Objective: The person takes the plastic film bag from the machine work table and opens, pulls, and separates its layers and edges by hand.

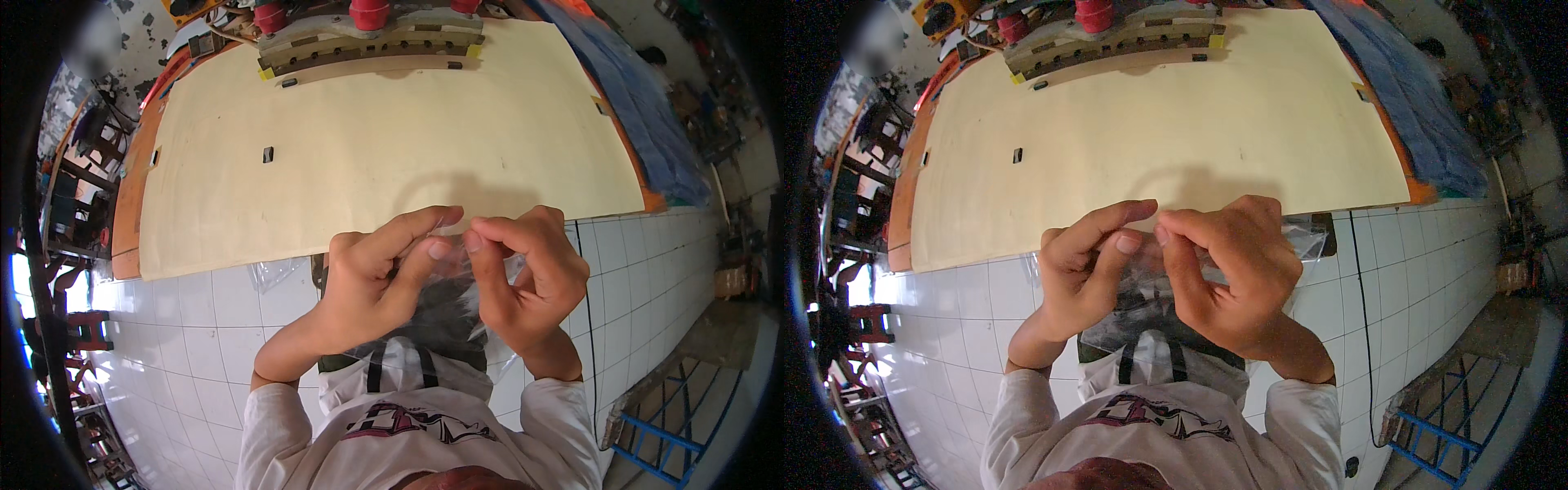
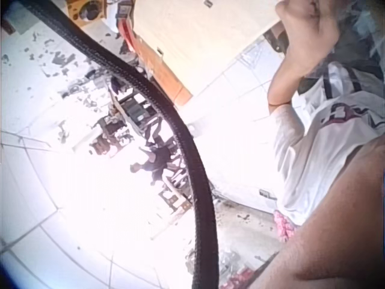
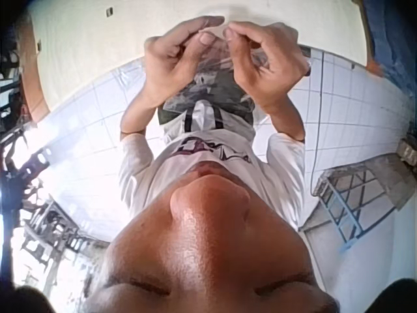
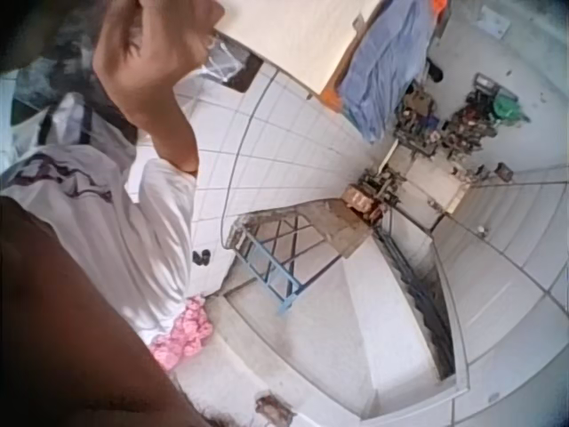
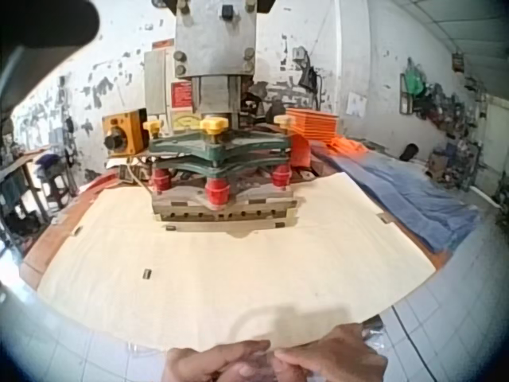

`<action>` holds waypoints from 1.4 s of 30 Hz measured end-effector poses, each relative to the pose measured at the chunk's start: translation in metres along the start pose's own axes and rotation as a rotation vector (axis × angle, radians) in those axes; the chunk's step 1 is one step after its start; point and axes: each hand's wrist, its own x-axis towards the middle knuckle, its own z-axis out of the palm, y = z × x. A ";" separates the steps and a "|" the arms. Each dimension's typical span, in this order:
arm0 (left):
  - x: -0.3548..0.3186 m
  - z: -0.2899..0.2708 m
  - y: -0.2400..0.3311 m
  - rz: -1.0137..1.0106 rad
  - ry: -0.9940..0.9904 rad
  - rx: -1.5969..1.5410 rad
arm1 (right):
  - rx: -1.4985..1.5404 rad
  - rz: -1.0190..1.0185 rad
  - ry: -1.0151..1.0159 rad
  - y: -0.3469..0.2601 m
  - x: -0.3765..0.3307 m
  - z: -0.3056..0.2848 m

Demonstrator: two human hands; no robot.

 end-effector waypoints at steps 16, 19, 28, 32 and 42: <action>-0.001 -0.005 0.007 0.009 -0.030 0.010 | -0.025 -0.058 -0.023 -0.001 0.002 0.001; -0.001 -0.005 0.008 0.016 -0.029 0.006 | -0.047 -0.079 -0.030 -0.001 0.002 0.001; -0.002 -0.006 0.006 0.026 -0.027 0.008 | -0.042 -0.096 -0.030 -0.002 0.002 0.001; -0.003 -0.006 0.005 0.034 -0.020 0.002 | -0.044 -0.103 -0.030 -0.001 0.002 0.002; -0.003 -0.005 0.004 0.002 0.002 -0.152 | -0.030 -0.093 -0.062 -0.003 0.006 0.004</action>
